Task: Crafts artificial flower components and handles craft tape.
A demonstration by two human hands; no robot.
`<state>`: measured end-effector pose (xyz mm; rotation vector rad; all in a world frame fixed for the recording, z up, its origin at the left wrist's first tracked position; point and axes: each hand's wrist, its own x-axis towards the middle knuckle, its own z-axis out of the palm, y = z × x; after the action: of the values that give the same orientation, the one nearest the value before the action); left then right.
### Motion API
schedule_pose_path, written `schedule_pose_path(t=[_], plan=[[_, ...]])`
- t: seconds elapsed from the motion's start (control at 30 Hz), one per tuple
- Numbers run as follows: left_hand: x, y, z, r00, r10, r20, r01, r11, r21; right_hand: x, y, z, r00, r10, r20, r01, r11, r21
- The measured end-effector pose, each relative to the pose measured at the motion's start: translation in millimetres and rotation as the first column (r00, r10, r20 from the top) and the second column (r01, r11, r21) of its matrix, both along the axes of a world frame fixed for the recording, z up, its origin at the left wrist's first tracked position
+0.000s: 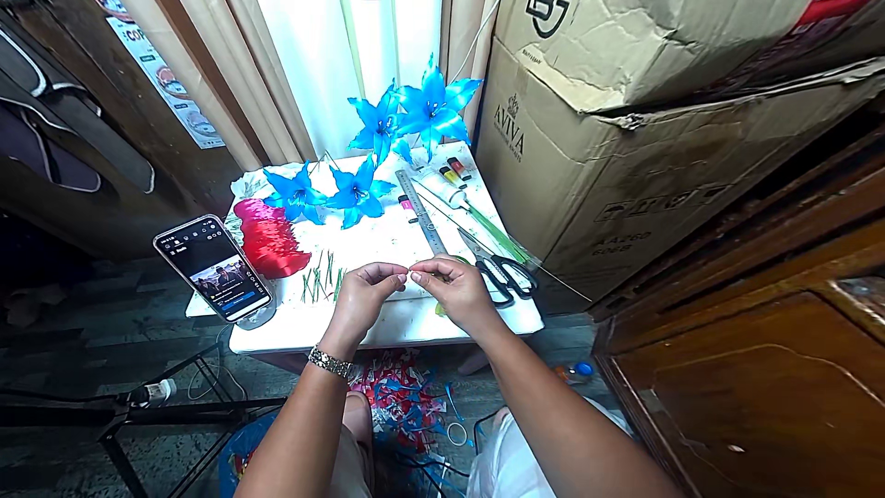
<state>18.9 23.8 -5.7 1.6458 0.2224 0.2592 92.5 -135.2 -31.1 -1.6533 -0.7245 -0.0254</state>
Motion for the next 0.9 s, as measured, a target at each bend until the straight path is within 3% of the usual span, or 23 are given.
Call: schedule_pose_path(t=[0.17,0.4,0.53,0.9], plan=[[-1,0,0,1.000,-0.026,0.006,0.026,0.999,0.031,0,-1,2,0.999,0.026,-0.041,-0.025,0.999,0.022],[-1,5,1,0.998,-0.060,-0.011,0.060,0.998,0.000,0,-5,6,0.948,0.047,-0.316,-0.011,0.994,0.113],[-2,7,-1,0.998,-0.055,0.013,0.055,0.998,-0.009,4,-7,6,0.921,0.075,-0.382,-0.015,0.987,0.158],[2,7,-7,0.994,-0.094,-0.048,0.102,0.974,0.202,1,-4,5,0.891,0.107,-0.441,-0.035,0.985,0.168]])
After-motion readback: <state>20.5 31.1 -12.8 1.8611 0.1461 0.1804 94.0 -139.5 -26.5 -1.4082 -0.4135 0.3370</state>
